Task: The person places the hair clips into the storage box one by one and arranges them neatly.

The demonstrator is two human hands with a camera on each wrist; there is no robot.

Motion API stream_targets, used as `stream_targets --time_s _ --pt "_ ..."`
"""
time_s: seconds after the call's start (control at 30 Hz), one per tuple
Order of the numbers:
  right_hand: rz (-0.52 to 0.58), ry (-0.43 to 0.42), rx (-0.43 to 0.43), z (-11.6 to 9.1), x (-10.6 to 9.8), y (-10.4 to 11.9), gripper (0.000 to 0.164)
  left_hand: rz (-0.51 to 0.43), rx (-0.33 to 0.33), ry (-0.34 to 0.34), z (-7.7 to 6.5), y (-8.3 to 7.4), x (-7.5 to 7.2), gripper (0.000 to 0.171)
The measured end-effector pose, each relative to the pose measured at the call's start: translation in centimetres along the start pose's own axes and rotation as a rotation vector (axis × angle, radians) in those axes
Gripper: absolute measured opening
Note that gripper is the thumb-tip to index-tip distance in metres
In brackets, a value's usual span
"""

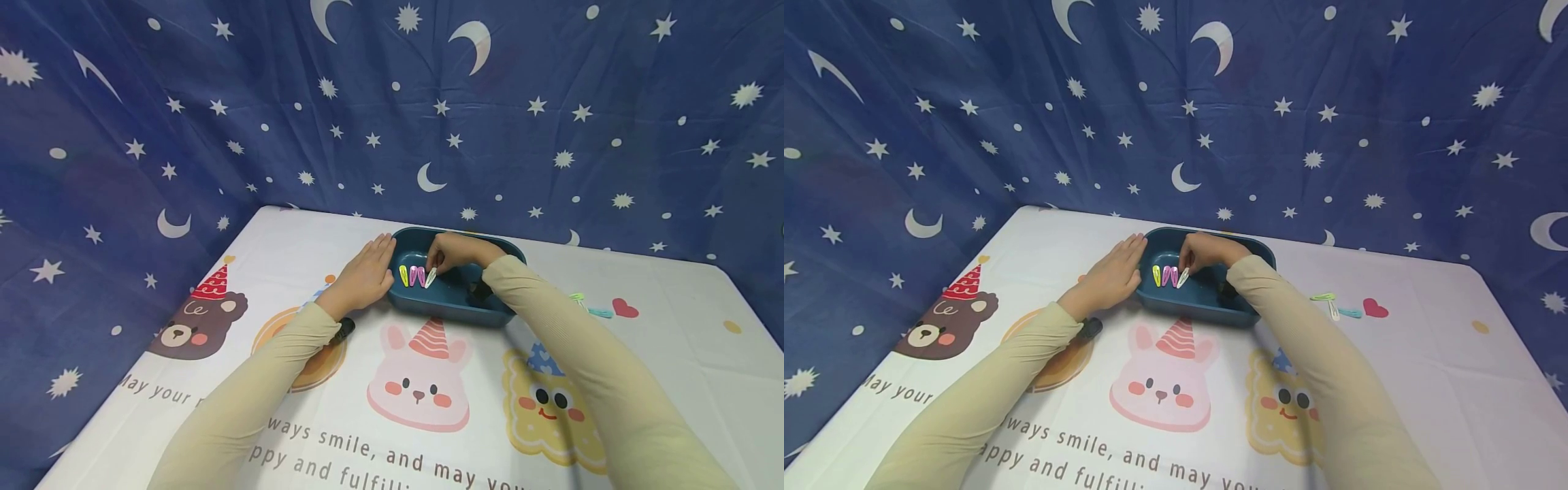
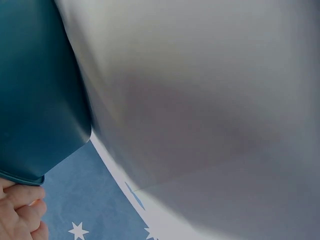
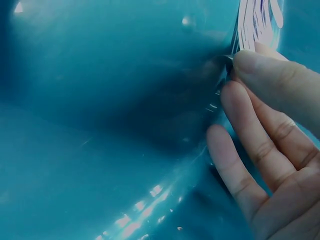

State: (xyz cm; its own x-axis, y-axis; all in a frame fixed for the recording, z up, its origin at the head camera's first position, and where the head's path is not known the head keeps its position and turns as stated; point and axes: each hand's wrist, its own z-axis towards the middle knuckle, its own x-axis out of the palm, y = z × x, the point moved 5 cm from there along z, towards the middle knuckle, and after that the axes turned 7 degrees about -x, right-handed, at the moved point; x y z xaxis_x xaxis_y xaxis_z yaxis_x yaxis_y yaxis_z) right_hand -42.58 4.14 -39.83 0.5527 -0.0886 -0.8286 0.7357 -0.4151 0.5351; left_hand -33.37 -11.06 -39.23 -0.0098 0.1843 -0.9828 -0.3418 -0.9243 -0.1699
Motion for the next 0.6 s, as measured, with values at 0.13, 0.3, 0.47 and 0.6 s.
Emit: stream_targets --time_s 0.13,0.3,0.47,0.6 --pt "-0.047 -0.021 0.023 -0.22 0.0 0.39 0.014 -0.002 -0.003 0.004 -0.02 -0.04 -0.08 0.061" --pt "-0.072 -0.047 0.012 -0.42 -0.1 0.62 0.014 -0.005 -0.003 0.008 -0.03 -0.06 -0.14 0.06" --pt "-0.087 -0.055 0.011 -0.45 -0.08 0.45 0.013 -0.009 -0.005 0.016 -0.03 -0.12 -0.18 0.06" --pt "-0.097 -0.054 0.006 -0.44 -0.07 0.37 0.013 -0.008 -0.004 0.017 -0.05 -0.17 -0.19 0.06"
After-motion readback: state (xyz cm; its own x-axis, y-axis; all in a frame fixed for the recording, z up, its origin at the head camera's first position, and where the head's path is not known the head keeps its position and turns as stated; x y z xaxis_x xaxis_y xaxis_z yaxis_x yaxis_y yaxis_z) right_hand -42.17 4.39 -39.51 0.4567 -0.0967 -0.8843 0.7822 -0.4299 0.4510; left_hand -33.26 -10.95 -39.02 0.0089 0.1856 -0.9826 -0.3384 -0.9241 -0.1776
